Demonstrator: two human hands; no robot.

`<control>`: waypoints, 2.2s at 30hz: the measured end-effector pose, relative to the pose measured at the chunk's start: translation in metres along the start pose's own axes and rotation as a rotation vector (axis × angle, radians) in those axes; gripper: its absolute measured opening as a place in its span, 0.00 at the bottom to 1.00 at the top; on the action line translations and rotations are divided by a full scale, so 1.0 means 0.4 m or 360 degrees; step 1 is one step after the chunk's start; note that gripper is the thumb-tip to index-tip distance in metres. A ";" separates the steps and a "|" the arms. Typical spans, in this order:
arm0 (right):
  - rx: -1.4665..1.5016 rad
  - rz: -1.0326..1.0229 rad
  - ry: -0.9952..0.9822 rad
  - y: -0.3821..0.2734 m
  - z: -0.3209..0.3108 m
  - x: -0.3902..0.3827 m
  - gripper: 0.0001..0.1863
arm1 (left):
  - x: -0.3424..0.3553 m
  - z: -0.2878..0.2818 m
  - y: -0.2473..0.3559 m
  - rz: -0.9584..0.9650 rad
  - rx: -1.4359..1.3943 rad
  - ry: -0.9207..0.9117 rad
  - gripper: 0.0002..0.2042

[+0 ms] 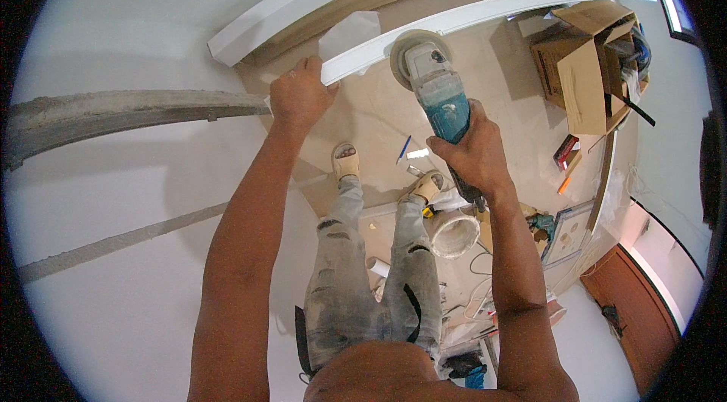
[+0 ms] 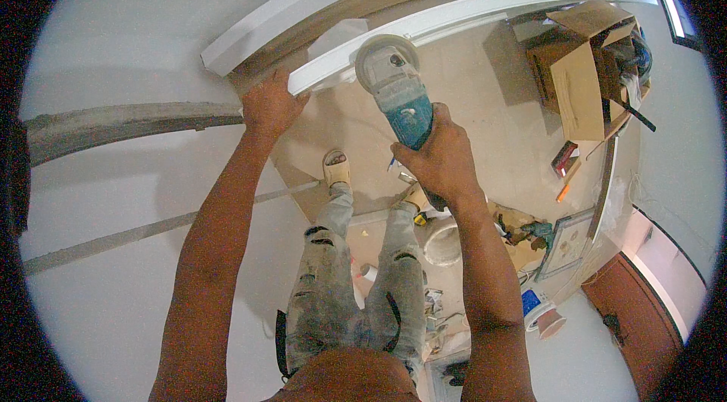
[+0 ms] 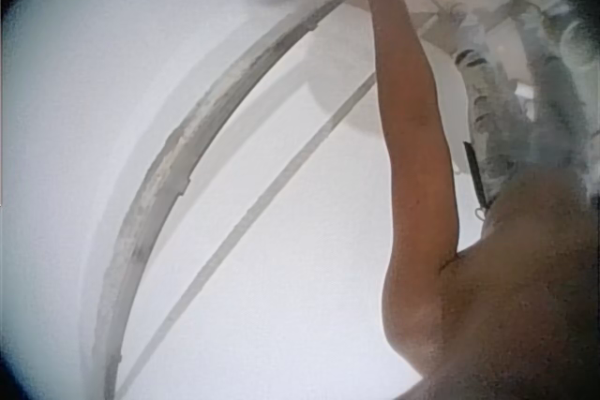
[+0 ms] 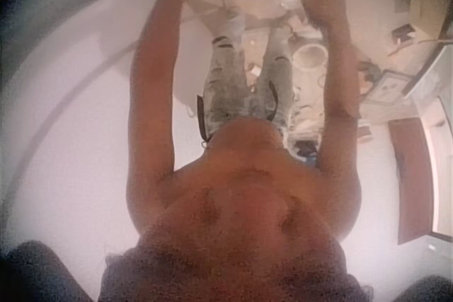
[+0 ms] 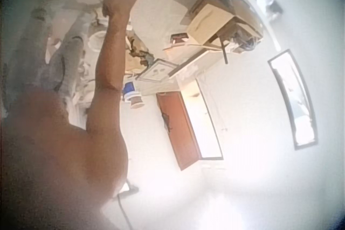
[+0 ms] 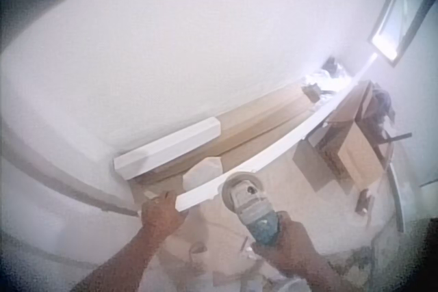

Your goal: The person uses an angle grinder to smooth the edges of white molding pieces. They hold the molding with one hand and operate the grinder with the other, moving along the length of the pieces.

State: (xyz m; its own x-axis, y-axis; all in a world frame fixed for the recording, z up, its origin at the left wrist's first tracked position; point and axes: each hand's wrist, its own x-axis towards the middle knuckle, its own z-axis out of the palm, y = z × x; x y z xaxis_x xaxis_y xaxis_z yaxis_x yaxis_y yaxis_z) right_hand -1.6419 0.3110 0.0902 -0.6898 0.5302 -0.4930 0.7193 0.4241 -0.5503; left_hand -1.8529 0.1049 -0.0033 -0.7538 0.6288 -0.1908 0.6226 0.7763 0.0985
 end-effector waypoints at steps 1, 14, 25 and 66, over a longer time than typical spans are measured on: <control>0.0010 -0.0009 -0.0012 0.001 0.000 0.000 0.34 | 0.000 0.000 0.000 -0.0005 -0.0009 -0.0011 0.20; 0.0003 -0.0144 -0.0022 0.004 -0.013 0.005 0.32 | -0.002 -0.001 0.000 0.0002 0.0007 0.0022 0.21; 0.0007 -0.0093 -0.0057 0.008 -0.017 0.007 0.34 | -0.003 0.006 -0.001 -0.0002 0.0006 0.0015 0.21; 0.0001 -0.0013 0.0034 0.023 -0.037 0.006 0.35 | -0.011 0.004 0.000 -0.0005 0.0017 -0.0001 0.21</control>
State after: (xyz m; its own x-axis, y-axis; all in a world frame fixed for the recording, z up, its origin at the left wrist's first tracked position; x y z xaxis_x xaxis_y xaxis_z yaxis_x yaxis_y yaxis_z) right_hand -1.6356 0.3271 0.0939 -0.6935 0.5426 -0.4740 0.7137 0.4277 -0.5546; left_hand -1.8494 0.1022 -0.0040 -0.7555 0.6265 -0.1914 0.6226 0.7776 0.0875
